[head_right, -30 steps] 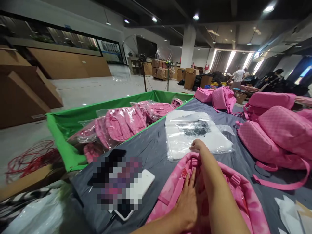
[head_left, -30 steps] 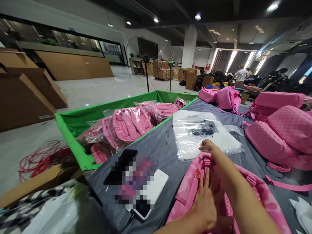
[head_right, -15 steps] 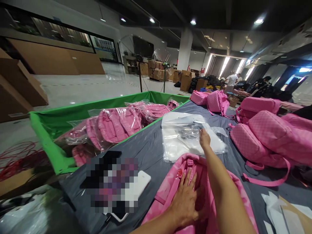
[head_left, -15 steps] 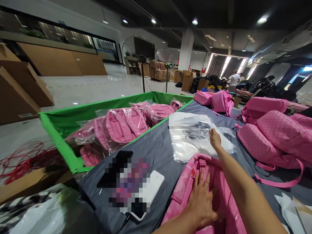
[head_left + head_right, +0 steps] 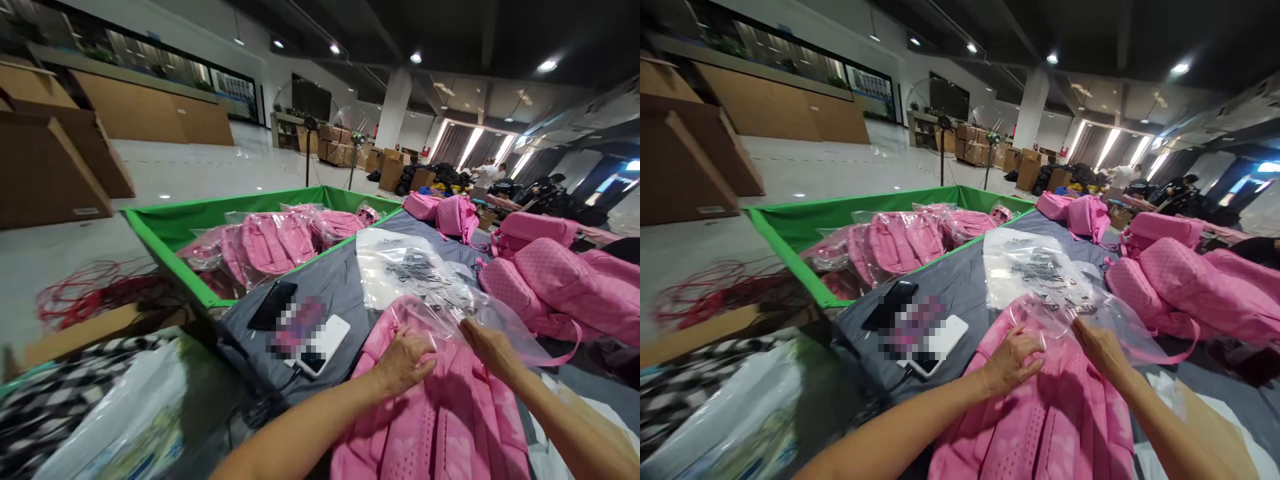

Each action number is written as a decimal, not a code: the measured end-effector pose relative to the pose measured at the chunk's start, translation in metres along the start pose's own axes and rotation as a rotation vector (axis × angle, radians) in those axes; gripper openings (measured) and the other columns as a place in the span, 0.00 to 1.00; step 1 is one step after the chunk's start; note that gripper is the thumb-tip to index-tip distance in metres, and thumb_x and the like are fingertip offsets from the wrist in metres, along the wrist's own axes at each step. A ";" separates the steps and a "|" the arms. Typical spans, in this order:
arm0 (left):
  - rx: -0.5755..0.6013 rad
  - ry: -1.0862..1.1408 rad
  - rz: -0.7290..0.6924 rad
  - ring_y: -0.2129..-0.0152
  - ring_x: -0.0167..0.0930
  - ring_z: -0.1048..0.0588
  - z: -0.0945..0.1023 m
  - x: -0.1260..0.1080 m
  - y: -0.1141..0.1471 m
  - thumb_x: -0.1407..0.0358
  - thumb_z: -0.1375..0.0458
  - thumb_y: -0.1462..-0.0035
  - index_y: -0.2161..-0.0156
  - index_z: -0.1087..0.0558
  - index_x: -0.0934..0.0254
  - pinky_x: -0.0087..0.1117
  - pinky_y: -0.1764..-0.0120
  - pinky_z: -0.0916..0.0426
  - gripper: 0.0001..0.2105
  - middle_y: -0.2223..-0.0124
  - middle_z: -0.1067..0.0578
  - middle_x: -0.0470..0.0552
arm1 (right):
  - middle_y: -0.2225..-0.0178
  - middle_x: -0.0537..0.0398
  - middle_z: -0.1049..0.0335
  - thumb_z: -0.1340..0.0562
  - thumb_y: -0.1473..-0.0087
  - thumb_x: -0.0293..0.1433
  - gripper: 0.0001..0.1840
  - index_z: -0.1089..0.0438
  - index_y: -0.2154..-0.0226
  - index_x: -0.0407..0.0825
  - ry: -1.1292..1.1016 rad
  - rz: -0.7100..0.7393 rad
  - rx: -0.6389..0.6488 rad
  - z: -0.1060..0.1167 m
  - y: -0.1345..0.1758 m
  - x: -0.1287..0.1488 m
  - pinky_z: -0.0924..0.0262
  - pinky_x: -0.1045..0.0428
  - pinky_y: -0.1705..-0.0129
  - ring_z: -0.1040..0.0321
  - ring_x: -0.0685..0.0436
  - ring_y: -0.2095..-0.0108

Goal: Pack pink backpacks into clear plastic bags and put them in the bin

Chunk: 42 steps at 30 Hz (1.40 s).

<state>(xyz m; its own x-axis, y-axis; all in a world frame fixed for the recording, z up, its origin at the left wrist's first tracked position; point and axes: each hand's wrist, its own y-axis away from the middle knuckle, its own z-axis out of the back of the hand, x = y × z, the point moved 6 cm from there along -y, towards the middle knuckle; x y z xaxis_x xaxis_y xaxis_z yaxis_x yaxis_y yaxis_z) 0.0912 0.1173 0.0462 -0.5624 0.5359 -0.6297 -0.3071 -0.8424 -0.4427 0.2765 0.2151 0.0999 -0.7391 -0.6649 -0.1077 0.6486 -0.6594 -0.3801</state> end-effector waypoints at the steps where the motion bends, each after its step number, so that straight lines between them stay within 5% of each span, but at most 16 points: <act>1: -0.063 -0.012 -0.014 0.53 0.35 0.22 0.017 -0.002 0.015 0.62 0.44 0.34 0.53 0.22 0.61 0.47 0.33 0.46 0.11 0.54 0.18 0.51 | 0.78 0.49 0.28 0.55 0.33 0.47 0.24 0.32 0.69 0.53 -0.048 0.013 0.016 -0.003 0.017 0.013 0.56 0.51 0.77 0.31 0.40 0.79; 3: -0.203 -0.083 0.046 0.55 0.34 0.22 0.054 0.007 0.055 0.62 0.46 0.34 0.53 0.23 0.60 0.46 0.35 0.44 0.11 0.56 0.18 0.50 | 0.77 0.49 0.26 0.55 0.33 0.48 0.24 0.32 0.69 0.54 -0.170 -0.013 0.040 -0.007 0.046 0.038 0.52 0.50 0.77 0.28 0.39 0.79; 6: -0.381 -0.308 0.320 0.53 0.36 0.24 0.104 0.046 0.128 0.64 0.49 0.34 0.54 0.23 0.59 0.47 0.39 0.39 0.12 0.54 0.19 0.51 | 0.77 0.51 0.26 0.53 0.34 0.52 0.23 0.34 0.69 0.56 -0.398 -0.111 0.082 -0.009 0.077 0.070 0.45 0.50 0.77 0.26 0.38 0.77; 10: -0.431 -0.609 0.626 0.45 0.41 0.28 0.146 0.096 0.198 0.66 0.51 0.34 0.46 0.26 0.59 0.50 0.40 0.40 0.16 0.48 0.20 0.55 | 0.76 0.53 0.27 0.50 0.36 0.54 0.24 0.34 0.71 0.56 -0.638 -0.238 0.060 -0.005 0.095 0.096 0.37 0.50 0.74 0.28 0.40 0.76; 14: -0.303 -0.622 0.669 0.38 0.43 0.34 0.156 0.126 0.200 0.71 0.54 0.35 0.41 0.30 0.61 0.55 0.36 0.50 0.21 0.45 0.21 0.56 | 0.74 0.53 0.28 0.48 0.39 0.57 0.26 0.32 0.70 0.54 -0.738 -0.372 0.020 -0.006 0.103 0.096 0.35 0.50 0.73 0.30 0.42 0.75; 19: -0.246 -0.521 0.642 0.38 0.48 0.35 0.162 0.137 0.153 0.71 0.52 0.38 0.41 0.30 0.64 0.65 0.39 0.49 0.22 0.49 0.19 0.61 | 0.73 0.54 0.30 0.45 0.41 0.57 0.26 0.31 0.68 0.53 -0.860 -0.381 0.143 -0.011 0.115 0.097 0.35 0.50 0.71 0.32 0.43 0.72; 22: -0.263 -0.462 0.552 0.42 0.44 0.31 0.143 0.100 0.131 0.67 0.50 0.36 0.46 0.26 0.63 0.56 0.39 0.43 0.17 0.48 0.20 0.60 | 0.75 0.56 0.35 0.44 0.42 0.58 0.28 0.32 0.71 0.51 -0.867 -0.380 0.185 -0.011 0.120 0.100 0.39 0.52 0.73 0.37 0.46 0.75; 24: -0.208 -0.300 0.477 0.53 0.38 0.24 0.107 0.056 0.130 0.61 0.48 0.35 0.56 0.22 0.62 0.41 0.46 0.33 0.13 0.55 0.18 0.55 | 0.77 0.57 0.38 0.44 0.43 0.60 0.29 0.33 0.73 0.51 -0.855 -0.413 0.142 -0.006 0.119 0.100 0.42 0.53 0.75 0.40 0.47 0.76; 26: 0.051 0.330 0.458 0.68 0.35 0.21 0.043 0.007 0.138 0.53 0.48 0.33 0.65 0.21 0.64 0.35 0.58 0.28 0.20 0.68 0.20 0.53 | 0.78 0.58 0.40 0.44 0.43 0.61 0.30 0.35 0.74 0.51 -0.855 -0.441 0.062 0.001 0.113 0.101 0.43 0.54 0.76 0.42 0.48 0.77; 28: 0.364 0.910 0.488 0.71 0.36 0.21 -0.020 -0.047 0.148 0.46 0.41 0.39 0.64 0.20 0.65 0.35 0.62 0.28 0.22 0.71 0.21 0.52 | 0.79 0.60 0.42 0.44 0.42 0.61 0.31 0.37 0.75 0.52 -0.866 -0.439 -0.015 0.011 0.103 0.106 0.45 0.54 0.77 0.44 0.49 0.78; 30: 0.459 1.327 0.570 0.71 0.35 0.21 -0.057 -0.083 0.146 0.44 0.31 0.50 0.56 0.22 0.65 0.35 0.64 0.28 0.26 0.69 0.21 0.52 | 0.79 0.60 0.43 0.45 0.40 0.60 0.30 0.38 0.75 0.52 -0.878 -0.405 -0.058 0.022 0.092 0.115 0.46 0.54 0.77 0.46 0.49 0.78; 33: 0.035 1.738 0.720 0.70 0.31 0.21 -0.066 -0.086 0.122 0.51 0.22 0.62 0.54 0.25 0.63 0.31 0.65 0.28 0.31 0.62 0.21 0.52 | 0.79 0.60 0.42 0.45 0.38 0.57 0.28 0.38 0.75 0.52 -0.877 -0.352 -0.108 0.035 0.082 0.131 0.46 0.54 0.76 0.45 0.50 0.78; 36: -0.374 1.953 0.915 0.70 0.27 0.22 -0.058 -0.074 0.111 0.60 0.21 0.64 0.62 0.24 0.65 0.26 0.69 0.29 0.24 0.62 0.21 0.50 | 0.78 0.60 0.40 0.45 0.36 0.53 0.25 0.37 0.73 0.51 -0.878 -0.333 -0.148 0.040 0.084 0.145 0.46 0.54 0.75 0.44 0.50 0.77; 39: -0.611 1.849 1.001 0.78 0.22 0.28 -0.046 -0.063 0.117 0.67 0.21 0.65 0.65 0.25 0.65 0.22 0.74 0.34 0.21 0.68 0.22 0.46 | 0.78 0.60 0.39 0.46 0.35 0.50 0.23 0.38 0.73 0.51 -0.871 -0.318 -0.141 0.036 0.091 0.156 0.48 0.54 0.74 0.43 0.50 0.77; 42: -0.700 1.473 0.860 0.84 0.19 0.34 -0.023 -0.045 0.126 0.61 0.21 0.67 0.72 0.28 0.65 0.20 0.79 0.40 0.22 0.78 0.29 0.40 | 0.78 0.60 0.39 0.46 0.35 0.50 0.23 0.41 0.74 0.52 -0.834 -0.322 -0.130 0.030 0.093 0.158 0.48 0.53 0.74 0.43 0.49 0.78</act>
<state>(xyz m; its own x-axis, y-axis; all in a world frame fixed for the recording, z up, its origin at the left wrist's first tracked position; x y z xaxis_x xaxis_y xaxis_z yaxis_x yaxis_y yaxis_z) 0.0954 -0.0118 0.0033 0.7923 -0.0454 -0.6084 0.2203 -0.9086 0.3548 0.2257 0.0384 0.0754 -0.4770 -0.5265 0.7038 0.3698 -0.8466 -0.3827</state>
